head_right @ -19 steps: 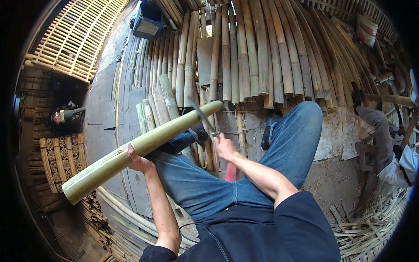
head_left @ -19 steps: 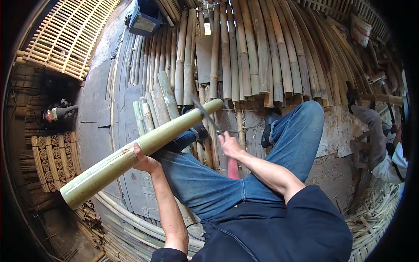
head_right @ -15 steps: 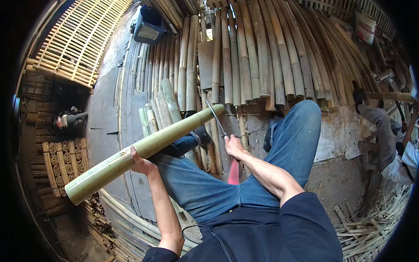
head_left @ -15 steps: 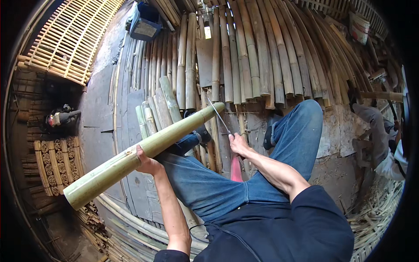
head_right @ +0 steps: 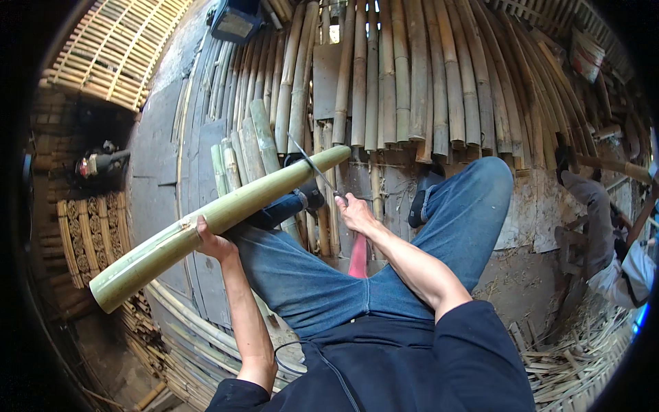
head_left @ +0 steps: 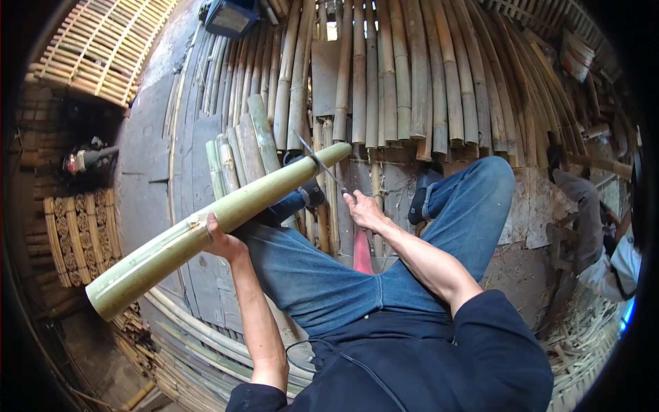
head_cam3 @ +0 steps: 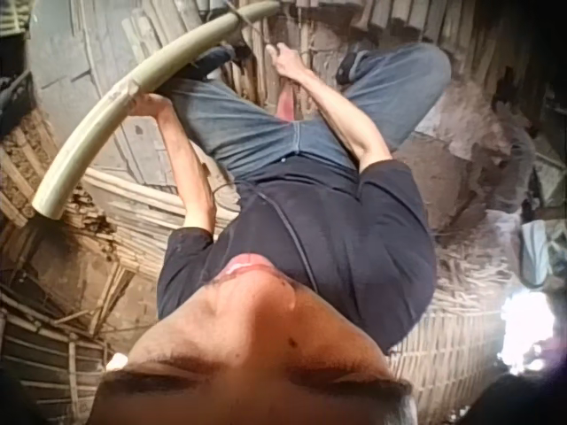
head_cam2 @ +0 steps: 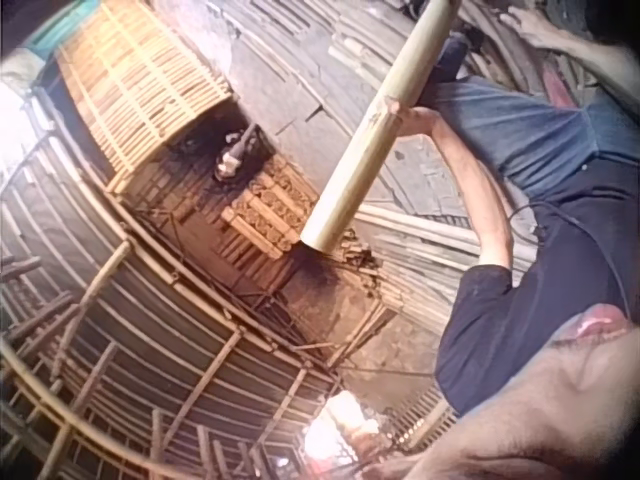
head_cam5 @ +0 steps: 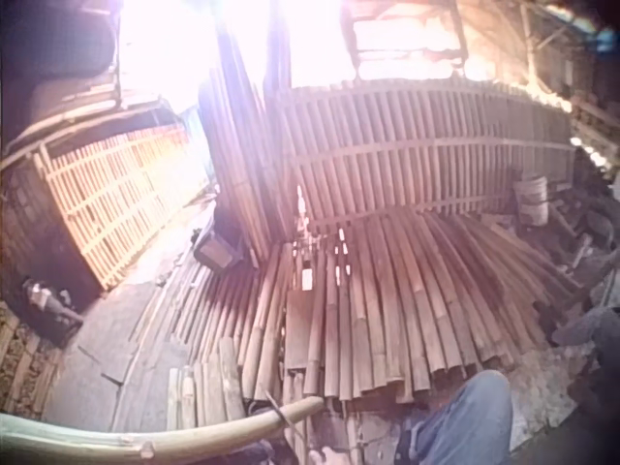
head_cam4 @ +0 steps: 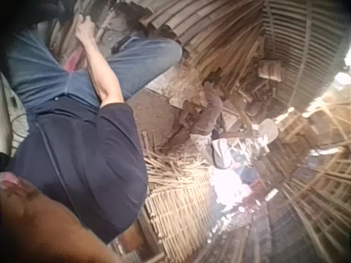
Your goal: The person shapes and trims bamboo poles, scraping, cutting, and carving them using a large knife.
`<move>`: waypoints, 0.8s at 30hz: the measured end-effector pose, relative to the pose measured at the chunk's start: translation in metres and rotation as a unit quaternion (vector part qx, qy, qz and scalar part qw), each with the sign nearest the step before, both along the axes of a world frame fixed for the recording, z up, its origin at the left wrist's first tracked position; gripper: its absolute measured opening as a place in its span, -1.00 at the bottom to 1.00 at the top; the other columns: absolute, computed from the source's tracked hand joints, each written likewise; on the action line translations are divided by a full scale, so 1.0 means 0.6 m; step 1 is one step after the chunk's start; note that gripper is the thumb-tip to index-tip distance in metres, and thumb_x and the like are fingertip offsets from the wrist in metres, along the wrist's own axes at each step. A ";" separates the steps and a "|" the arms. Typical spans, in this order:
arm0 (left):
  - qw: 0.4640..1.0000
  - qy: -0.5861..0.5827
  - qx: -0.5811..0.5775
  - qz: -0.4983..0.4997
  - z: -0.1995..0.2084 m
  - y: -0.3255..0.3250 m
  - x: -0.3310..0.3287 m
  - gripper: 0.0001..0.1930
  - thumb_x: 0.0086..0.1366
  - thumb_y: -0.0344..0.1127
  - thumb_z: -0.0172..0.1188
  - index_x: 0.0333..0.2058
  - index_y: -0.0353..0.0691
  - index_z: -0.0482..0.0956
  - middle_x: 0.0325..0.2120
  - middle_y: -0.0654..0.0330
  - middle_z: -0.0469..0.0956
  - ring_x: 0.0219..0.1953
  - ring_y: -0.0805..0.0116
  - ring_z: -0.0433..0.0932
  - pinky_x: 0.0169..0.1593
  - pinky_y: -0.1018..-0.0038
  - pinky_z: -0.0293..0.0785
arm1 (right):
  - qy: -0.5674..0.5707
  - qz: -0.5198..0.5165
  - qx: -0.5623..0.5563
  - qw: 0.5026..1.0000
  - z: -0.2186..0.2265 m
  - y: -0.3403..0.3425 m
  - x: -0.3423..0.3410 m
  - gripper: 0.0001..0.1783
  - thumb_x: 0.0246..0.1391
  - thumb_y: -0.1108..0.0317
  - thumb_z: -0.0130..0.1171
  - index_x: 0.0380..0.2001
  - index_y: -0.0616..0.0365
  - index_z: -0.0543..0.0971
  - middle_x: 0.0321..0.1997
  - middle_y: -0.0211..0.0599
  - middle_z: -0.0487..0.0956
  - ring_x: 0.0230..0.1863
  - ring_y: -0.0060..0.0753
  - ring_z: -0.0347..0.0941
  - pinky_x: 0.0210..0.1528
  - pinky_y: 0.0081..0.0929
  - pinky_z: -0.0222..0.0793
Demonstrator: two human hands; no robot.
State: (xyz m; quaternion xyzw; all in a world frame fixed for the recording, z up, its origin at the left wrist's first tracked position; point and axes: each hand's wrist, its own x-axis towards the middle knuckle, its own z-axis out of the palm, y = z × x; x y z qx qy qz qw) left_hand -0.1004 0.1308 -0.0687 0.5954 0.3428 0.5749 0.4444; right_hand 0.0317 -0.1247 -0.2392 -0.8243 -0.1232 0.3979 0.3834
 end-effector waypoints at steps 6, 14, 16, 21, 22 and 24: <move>0.999 0.025 0.003 0.027 0.011 -0.007 0.003 -0.58 0.15 -0.22 0.31 -0.13 -0.40 0.43 -0.19 0.14 0.46 -0.16 0.31 0.46 0.05 0.33 0.40 | -0.009 -0.017 0.007 1.000 -0.004 -0.001 0.024 -0.38 0.33 -0.10 -0.11 -0.23 0.40 0.50 -0.23 0.41 0.57 -0.07 0.44 0.50 -0.01 0.13 0.41; 0.999 0.025 0.043 0.021 -0.101 0.072 -0.025 -0.54 0.16 -0.22 0.31 -0.07 -0.47 0.55 -0.15 0.11 0.56 -0.13 0.34 0.52 0.06 0.33 0.44 | -0.048 -0.048 0.098 0.993 0.140 -0.048 -0.003 -0.40 0.24 -0.12 0.07 -0.09 0.31 0.54 -0.31 0.14 0.63 -0.22 0.02 0.60 -0.12 -0.13 0.49; 0.905 0.252 0.341 0.034 -0.138 0.094 -0.047 -0.37 0.42 0.16 -0.17 -0.10 -0.34 0.64 -0.15 0.01 0.65 -0.08 0.05 0.58 0.10 0.08 0.40 | -0.066 -0.050 0.188 0.979 0.137 -0.063 -0.016 -0.46 0.17 -0.02 0.22 -0.05 0.26 0.52 -0.14 0.02 0.60 -0.08 -0.13 0.56 -0.01 -0.23 0.46; 0.923 0.251 0.284 0.065 -0.175 0.225 -0.131 -0.56 0.41 -0.10 0.04 -0.10 -0.39 0.67 -0.03 -0.11 0.59 0.03 0.05 0.54 0.17 0.07 0.39 | -0.138 -0.014 0.311 0.940 0.290 -0.157 -0.030 -0.65 -0.03 0.30 0.32 -0.20 0.18 0.46 -0.58 -0.22 0.46 -0.55 -0.29 0.40 -0.46 -0.27 0.25; 0.913 0.288 0.284 0.053 -0.197 0.230 -0.138 -0.67 0.45 -0.19 -0.02 0.03 -0.17 0.59 0.02 -0.01 0.58 -0.03 0.08 0.59 0.09 0.16 0.48 | -0.114 -0.049 0.307 0.944 0.324 -0.182 -0.021 -0.66 -0.02 0.31 0.32 -0.20 0.17 0.46 -0.59 -0.23 0.46 -0.57 -0.31 0.38 -0.47 -0.28 0.23; 0.929 0.323 0.177 0.026 -0.227 0.256 -0.152 -0.66 0.49 -0.27 -0.08 0.17 0.08 0.49 0.07 0.10 0.57 -0.09 0.11 0.64 -0.01 0.27 0.58 | -0.101 -0.101 0.341 0.929 0.407 -0.219 -0.010 -0.69 0.09 0.31 0.30 -0.15 0.15 0.47 -0.59 -0.23 0.49 -0.60 -0.35 0.36 -0.49 -0.33 0.23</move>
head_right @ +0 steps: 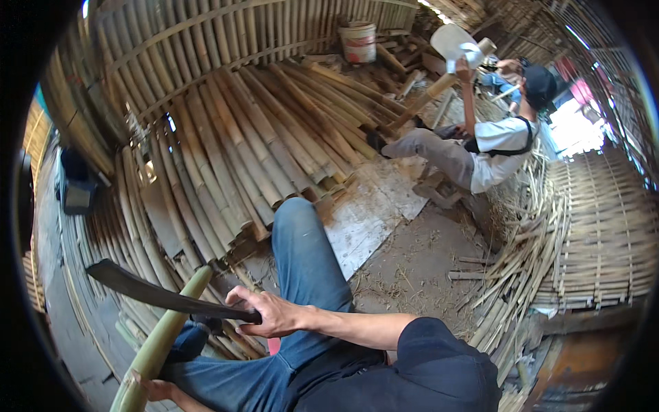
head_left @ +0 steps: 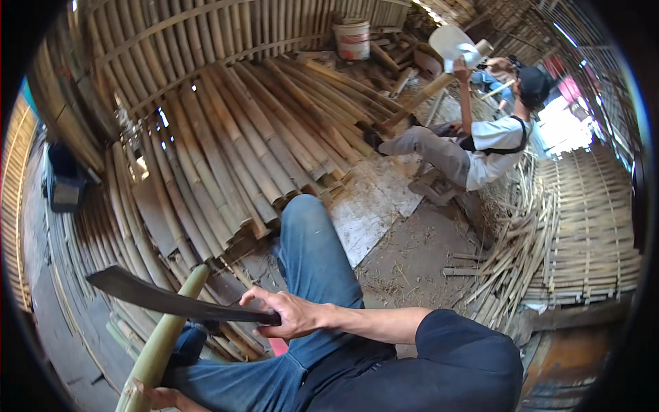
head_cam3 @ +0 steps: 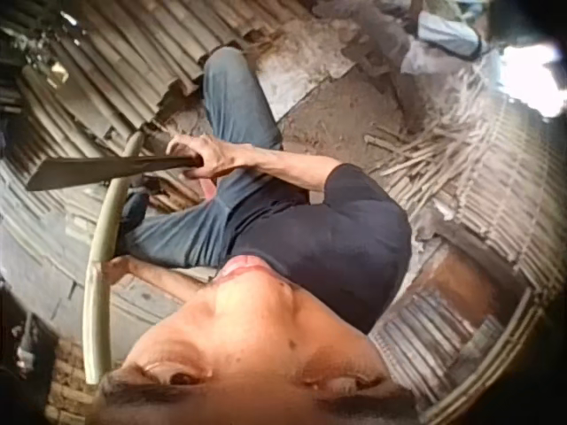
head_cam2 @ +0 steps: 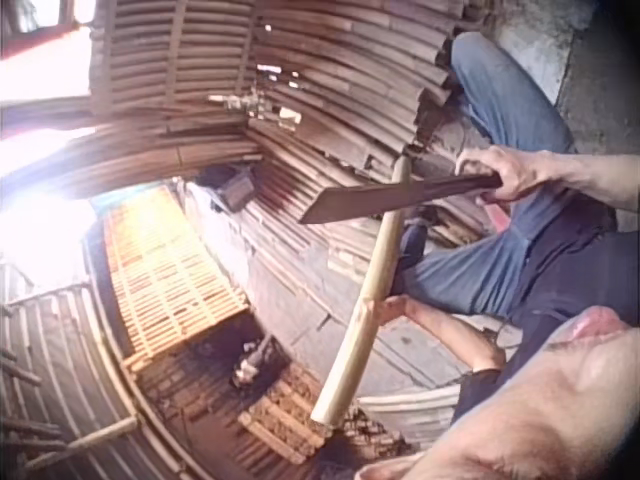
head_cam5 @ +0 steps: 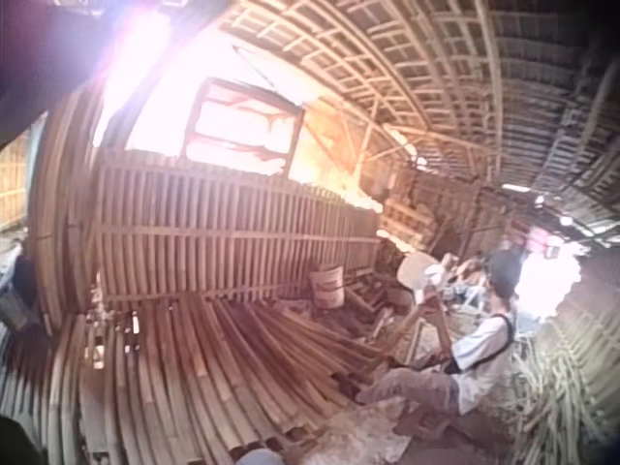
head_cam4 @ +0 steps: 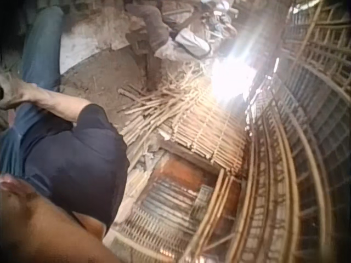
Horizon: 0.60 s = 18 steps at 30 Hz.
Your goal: The person shapes and trims bamboo poles, scraping, cutting, and carving them using a large knife.
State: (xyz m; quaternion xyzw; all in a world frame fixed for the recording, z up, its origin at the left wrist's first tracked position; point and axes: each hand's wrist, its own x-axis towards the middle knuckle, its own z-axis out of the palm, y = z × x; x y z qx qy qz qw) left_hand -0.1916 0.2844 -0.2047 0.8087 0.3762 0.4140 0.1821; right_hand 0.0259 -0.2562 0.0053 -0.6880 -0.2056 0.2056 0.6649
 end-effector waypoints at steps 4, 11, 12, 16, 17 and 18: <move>0.965 0.044 0.257 0.033 0.082 -0.090 0.085 -0.67 0.45 -0.22 -0.03 0.12 0.02 0.53 0.01 0.07 0.59 -0.08 0.13 0.63 -0.01 0.24 0.57 | 0.014 0.038 -0.074 0.996 -0.041 -0.085 0.001 -0.74 0.32 0.19 0.15 -0.13 0.16 0.52 -0.57 -0.30 0.53 -0.57 -0.55 0.43 -0.48 -0.46 0.31; 0.984 -0.168 -0.015 0.051 0.162 -0.181 0.127 -0.41 0.18 0.09 0.34 0.00 -0.27 0.54 0.01 -0.14 0.52 -0.15 -0.08 0.60 0.03 -0.16 0.49 | 0.178 -0.012 0.020 0.984 0.013 -0.065 0.007 -0.58 0.35 0.05 0.08 -0.37 0.25 0.49 -0.61 -0.40 0.51 -0.63 -0.63 0.42 -0.57 -0.56 0.40; 0.982 -0.177 -0.026 0.053 0.171 -0.185 0.128 -0.36 0.14 0.13 0.39 -0.01 -0.30 0.54 0.01 -0.17 0.51 -0.16 -0.10 0.59 0.03 -0.21 0.48 | 0.164 -0.014 -0.001 0.986 0.008 -0.065 0.009 -0.57 0.34 0.07 0.09 -0.41 0.26 0.49 -0.59 -0.35 0.53 -0.63 -0.60 0.44 -0.57 -0.53 0.41; 0.978 -0.190 0.013 0.090 0.166 -0.183 0.141 -0.52 0.18 -0.01 0.37 -0.15 -0.34 0.58 -0.13 -0.21 0.56 -0.24 -0.01 0.60 -0.09 -0.09 0.53 | 0.148 0.029 -0.042 0.988 0.022 -0.091 0.007 -0.59 0.31 0.10 0.13 -0.37 0.30 0.55 -0.53 -0.30 0.59 -0.52 -0.59 0.49 -0.46 -0.54 0.42; 0.976 -0.191 0.024 0.097 0.164 -0.179 0.140 -0.57 0.19 -0.06 0.36 -0.19 -0.34 0.59 -0.17 -0.22 0.58 -0.27 0.02 0.61 -0.13 -0.04 0.54 | 0.156 0.024 -0.011 0.987 0.028 -0.096 -0.002 -0.64 0.28 0.16 0.18 -0.33 0.32 0.58 -0.52 -0.33 0.61 -0.47 -0.55 0.51 -0.39 -0.50 0.44; 0.978 -0.186 0.022 0.091 0.161 -0.176 0.139 -0.58 0.20 -0.06 0.35 -0.18 -0.34 0.59 -0.17 -0.21 0.58 -0.26 0.03 0.61 -0.13 -0.04 0.54 | 0.170 0.055 0.018 0.984 0.020 -0.107 -0.011 -0.66 0.25 0.18 0.22 -0.22 0.33 0.57 -0.46 -0.33 0.63 -0.46 -0.52 0.53 -0.37 -0.47 0.46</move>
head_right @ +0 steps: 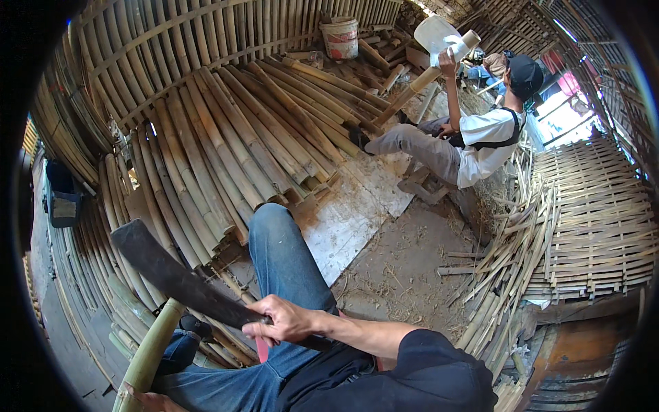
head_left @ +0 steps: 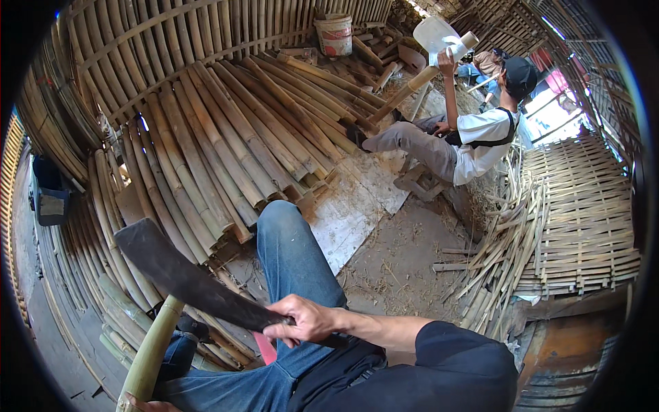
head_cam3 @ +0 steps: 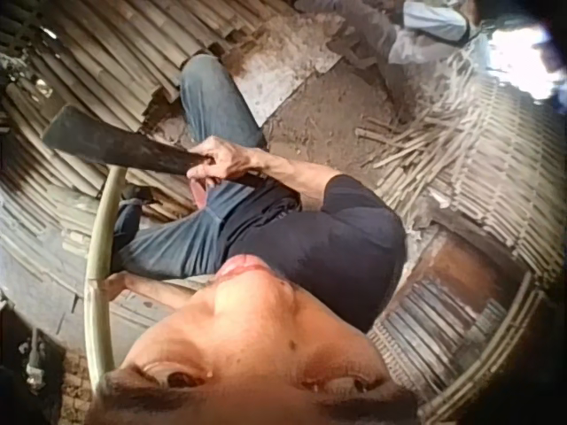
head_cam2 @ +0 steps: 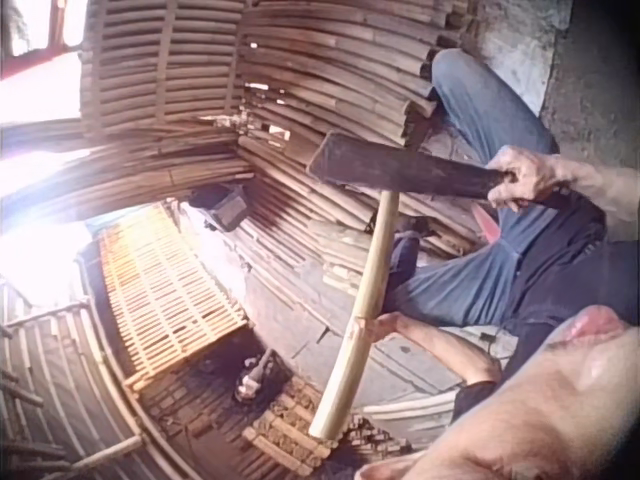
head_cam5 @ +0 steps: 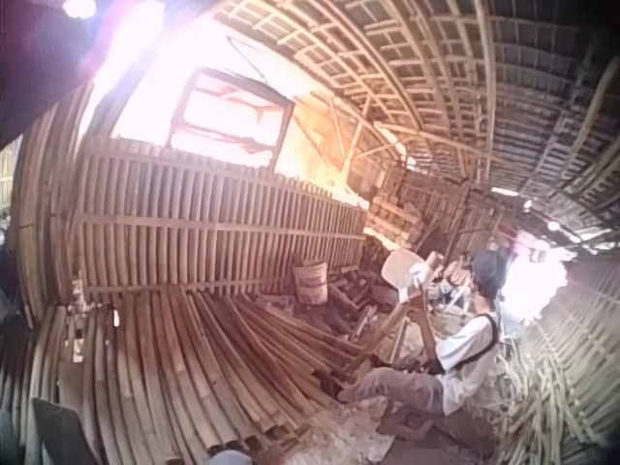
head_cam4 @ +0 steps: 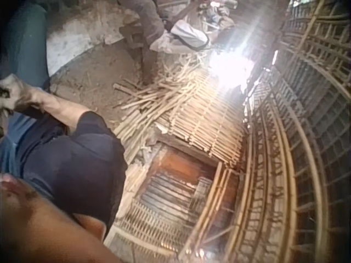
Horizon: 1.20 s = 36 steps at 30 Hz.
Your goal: The person shapes and trims bamboo poles, scraping, cutting, and carving them using a large knife.
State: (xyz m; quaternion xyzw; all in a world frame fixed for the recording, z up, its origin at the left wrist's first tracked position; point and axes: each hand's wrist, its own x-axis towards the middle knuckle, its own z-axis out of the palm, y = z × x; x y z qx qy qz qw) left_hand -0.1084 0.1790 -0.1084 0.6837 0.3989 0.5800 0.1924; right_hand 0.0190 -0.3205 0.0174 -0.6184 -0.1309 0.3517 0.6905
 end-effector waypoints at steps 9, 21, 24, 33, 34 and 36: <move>0.999 0.023 -0.006 -0.026 -0.020 0.021 -0.004 -0.63 0.25 -0.10 0.28 -0.14 -0.29 0.59 -0.14 -0.16 0.59 -0.23 0.05 0.61 -0.10 0.02 0.55 | 0.196 0.077 0.226 0.951 -0.035 0.035 0.005 -0.41 0.31 0.11 0.14 0.23 0.27 0.30 -0.32 -0.42 0.54 -0.46 -0.67 0.51 -0.42 -0.62 0.55; 0.998 0.036 -0.012 -0.045 -0.041 0.039 -0.008 -0.68 0.31 -0.14 0.18 -0.08 -0.22 0.59 -0.11 -0.10 0.60 -0.18 0.07 0.61 -0.07 0.09 0.55 | 0.115 0.095 0.200 0.968 -0.024 0.070 0.052 -0.46 0.19 0.21 0.29 0.05 0.20 0.25 -0.12 -0.31 0.49 -0.08 -0.61 0.40 -0.04 -0.56 0.37; 0.998 0.038 -0.012 -0.049 -0.046 0.042 -0.009 -0.69 0.33 -0.15 0.15 -0.06 -0.21 0.59 -0.10 -0.08 0.60 -0.17 0.08 0.61 -0.06 0.11 0.55 | 0.104 0.073 0.198 0.972 -0.012 0.088 0.041 -0.64 0.25 0.32 0.20 -0.16 0.18 0.22 -0.38 -0.32 0.48 -0.44 -0.61 0.44 -0.45 -0.57 0.45; 0.998 0.040 -0.017 -0.055 -0.057 0.051 -0.013 -0.70 0.38 -0.18 0.08 -0.02 -0.16 0.59 -0.07 -0.03 0.61 -0.13 0.10 0.62 -0.03 0.17 0.55 | -0.017 0.051 0.122 0.991 -0.075 0.139 0.023 -0.65 0.23 0.22 0.23 -0.15 0.18 0.33 -0.35 -0.38 0.43 -0.28 -0.62 0.31 -0.22 -0.51 0.32; 0.998 0.040 -0.015 -0.054 -0.057 0.051 -0.013 -0.71 0.39 -0.19 0.07 -0.01 -0.15 0.59 -0.07 -0.02 0.61 -0.13 0.10 0.62 -0.03 0.17 0.55 | -0.051 0.051 0.088 0.994 -0.085 0.144 0.022 -0.64 0.22 0.21 0.24 -0.15 0.20 0.34 -0.36 -0.37 0.44 -0.29 -0.60 0.31 -0.22 -0.48 0.30; 0.997 0.044 -0.014 -0.054 -0.058 0.055 -0.016 -0.71 0.40 -0.19 0.06 0.00 -0.14 0.59 -0.07 -0.01 0.61 -0.12 0.11 0.62 -0.02 0.19 0.55 | -0.083 0.044 0.040 0.995 -0.100 0.156 0.014 -0.61 0.16 0.20 0.25 -0.15 0.24 0.36 -0.39 -0.29 0.44 -0.33 -0.51 0.29 -0.22 -0.42 0.26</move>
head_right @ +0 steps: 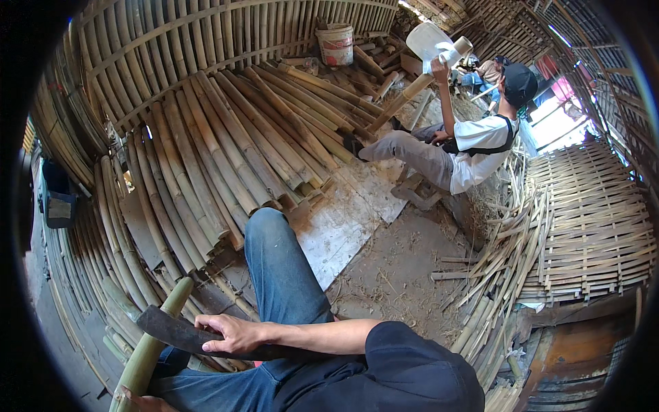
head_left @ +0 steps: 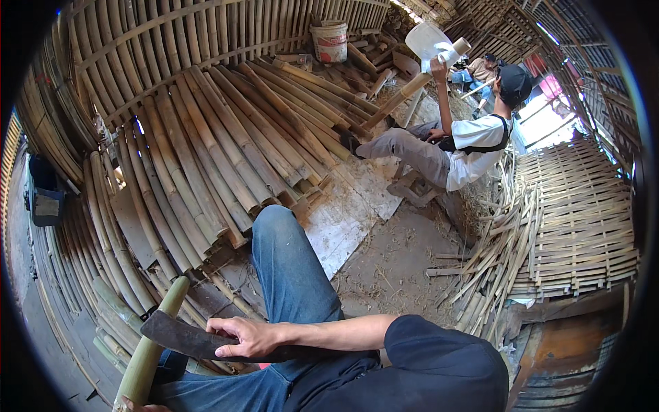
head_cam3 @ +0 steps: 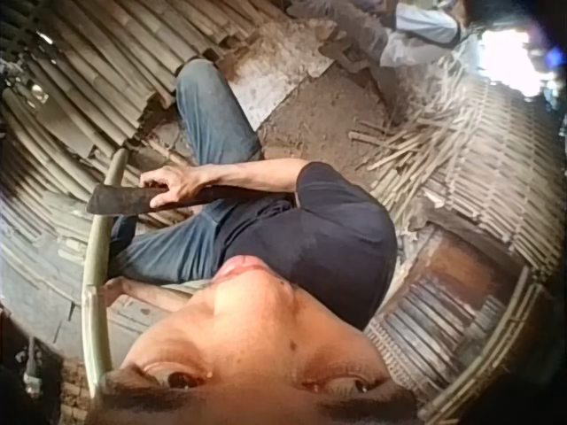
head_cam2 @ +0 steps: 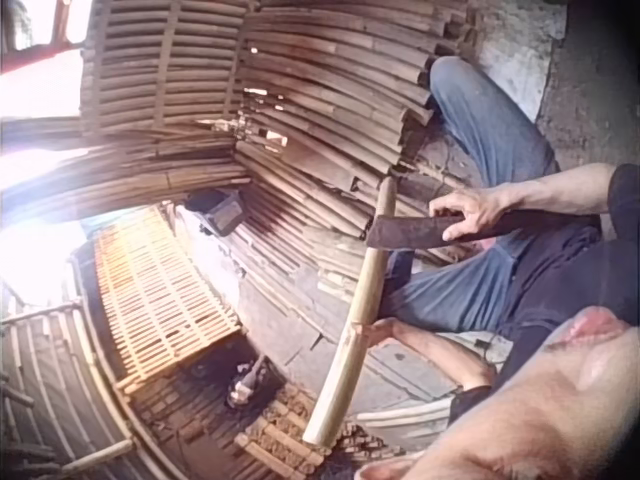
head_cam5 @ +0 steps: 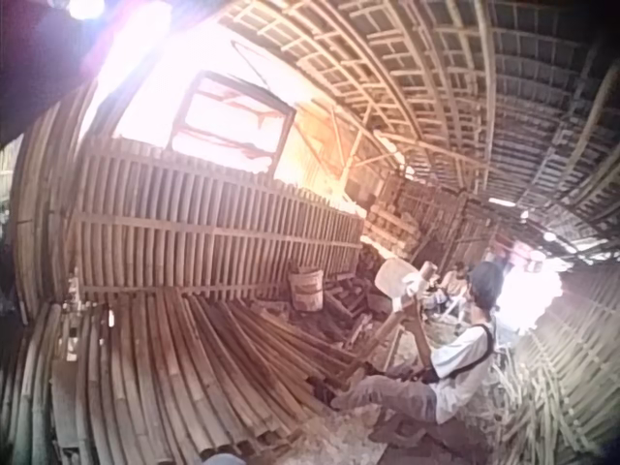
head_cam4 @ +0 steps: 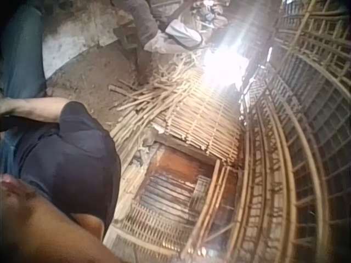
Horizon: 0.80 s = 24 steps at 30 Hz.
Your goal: The person shapes and trims bamboo poles, scraping, cutting, and carving them using a large knife.
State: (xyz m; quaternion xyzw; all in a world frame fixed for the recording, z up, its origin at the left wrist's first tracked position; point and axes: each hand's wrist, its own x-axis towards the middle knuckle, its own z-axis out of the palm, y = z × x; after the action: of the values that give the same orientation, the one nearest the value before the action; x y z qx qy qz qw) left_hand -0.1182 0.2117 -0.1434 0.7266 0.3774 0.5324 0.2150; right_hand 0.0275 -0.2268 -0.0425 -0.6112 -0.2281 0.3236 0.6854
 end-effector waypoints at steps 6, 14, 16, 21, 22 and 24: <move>1.000 0.003 -0.005 -0.011 -0.010 0.010 -0.003 -0.70 0.43 -0.22 0.01 0.03 -0.11 0.58 -0.05 0.02 0.61 -0.09 0.12 0.62 -0.01 0.22 0.55 | -0.040 -0.025 -0.034 0.998 -0.043 0.027 -0.020 -0.48 0.12 0.26 0.26 0.09 0.21 0.37 -0.29 -0.04 0.56 -0.27 -0.19 0.52 -0.15 -0.20 0.35; 0.999 0.024 -0.021 -0.042 -0.055 0.095 -0.090 -0.69 0.48 -0.25 -0.05 0.07 -0.06 0.58 -0.03 0.07 0.62 -0.06 0.14 0.62 0.02 0.27 0.55 | 0.063 0.018 -0.026 0.997 -0.070 0.041 -0.048 -0.47 0.41 0.00 -0.14 0.27 0.08 0.36 0.05 -0.12 0.59 0.11 -0.31 0.49 0.18 -0.38 0.32; 0.959 0.161 0.234 -0.022 -0.084 0.137 -0.165 -0.57 0.46 -0.13 -0.03 -0.01 -0.40 0.59 -0.03 -0.12 0.59 0.02 -0.04 0.55 0.15 0.12 0.46 | 0.100 0.068 0.000 0.993 -0.098 0.059 -0.059 -0.47 0.45 -0.02 -0.21 0.19 0.12 0.47 0.16 -0.33 0.54 0.22 -0.50 0.34 0.29 -0.45 0.21; 0.974 0.069 0.194 -0.091 -0.056 0.036 -0.041 -0.54 0.40 -0.09 -0.08 -0.14 -0.37 0.66 -0.15 -0.06 0.65 -0.09 0.04 0.57 0.04 0.10 0.42 | 0.146 0.061 0.043 0.987 -0.122 0.008 -0.029 -0.32 0.43 -0.19 -0.45 0.33 -0.04 0.35 0.18 -0.14 0.50 0.16 -0.30 0.43 0.29 -0.37 0.26; 0.985 0.052 0.150 -0.072 -0.041 0.017 -0.033 -0.58 0.35 -0.12 0.02 -0.15 -0.39 0.66 -0.18 -0.01 0.63 -0.11 0.13 0.54 0.05 0.14 0.42 | 0.284 0.060 0.066 0.955 -0.091 0.005 -0.025 -0.27 0.40 -0.24 -0.47 0.37 -0.03 0.29 0.19 -0.12 0.48 0.16 -0.30 0.43 0.29 -0.35 0.27; 0.978 -0.141 -0.118 -0.095 0.062 -0.105 0.049 -0.59 0.23 -0.23 0.22 -0.06 -0.44 0.53 -0.12 0.03 0.51 -0.12 0.27 0.50 0.07 0.25 0.44 | 0.434 0.053 0.088 0.895 -0.064 -0.005 -0.011 -0.17 0.34 -0.33 -0.51 0.42 0.00 0.17 0.20 -0.08 0.46 0.16 -0.28 0.43 0.28 -0.33 0.30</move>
State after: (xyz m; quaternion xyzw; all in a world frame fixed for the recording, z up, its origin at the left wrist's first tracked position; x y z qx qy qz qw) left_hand -0.0891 0.1487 -0.1062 0.6465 0.3330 0.5582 0.3996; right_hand 0.0209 -0.2301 -0.0812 -0.3340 0.0324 0.5713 0.7490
